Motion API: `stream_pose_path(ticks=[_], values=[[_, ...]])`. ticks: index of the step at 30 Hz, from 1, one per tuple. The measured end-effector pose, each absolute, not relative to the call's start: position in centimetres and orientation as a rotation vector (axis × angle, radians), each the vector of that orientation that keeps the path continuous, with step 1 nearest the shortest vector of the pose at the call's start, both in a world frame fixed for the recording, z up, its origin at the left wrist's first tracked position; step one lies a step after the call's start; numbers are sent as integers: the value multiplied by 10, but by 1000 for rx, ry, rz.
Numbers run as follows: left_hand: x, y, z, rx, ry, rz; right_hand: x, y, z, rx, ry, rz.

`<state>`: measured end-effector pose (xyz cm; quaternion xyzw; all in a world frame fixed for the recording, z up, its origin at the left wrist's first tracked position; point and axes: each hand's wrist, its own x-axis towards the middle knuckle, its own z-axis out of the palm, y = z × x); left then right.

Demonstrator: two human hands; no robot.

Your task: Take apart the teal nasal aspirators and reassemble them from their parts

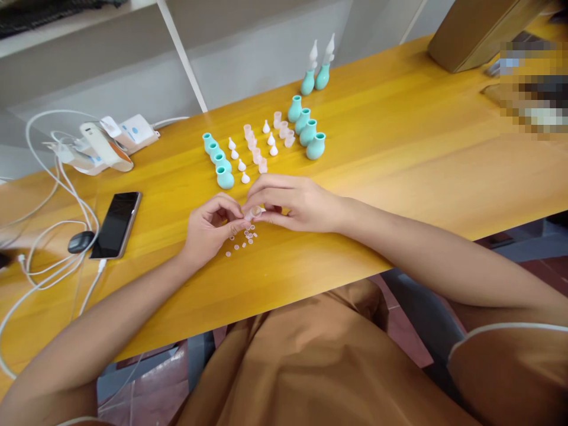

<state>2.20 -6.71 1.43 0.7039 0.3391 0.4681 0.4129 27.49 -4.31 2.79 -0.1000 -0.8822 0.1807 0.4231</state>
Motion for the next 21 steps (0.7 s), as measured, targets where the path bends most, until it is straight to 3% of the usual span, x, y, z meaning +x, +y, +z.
stream_pose_path(ticks=[21], values=[[22,-68,15,1830,875,1186,279,-42,32,-261,-2252,462]])
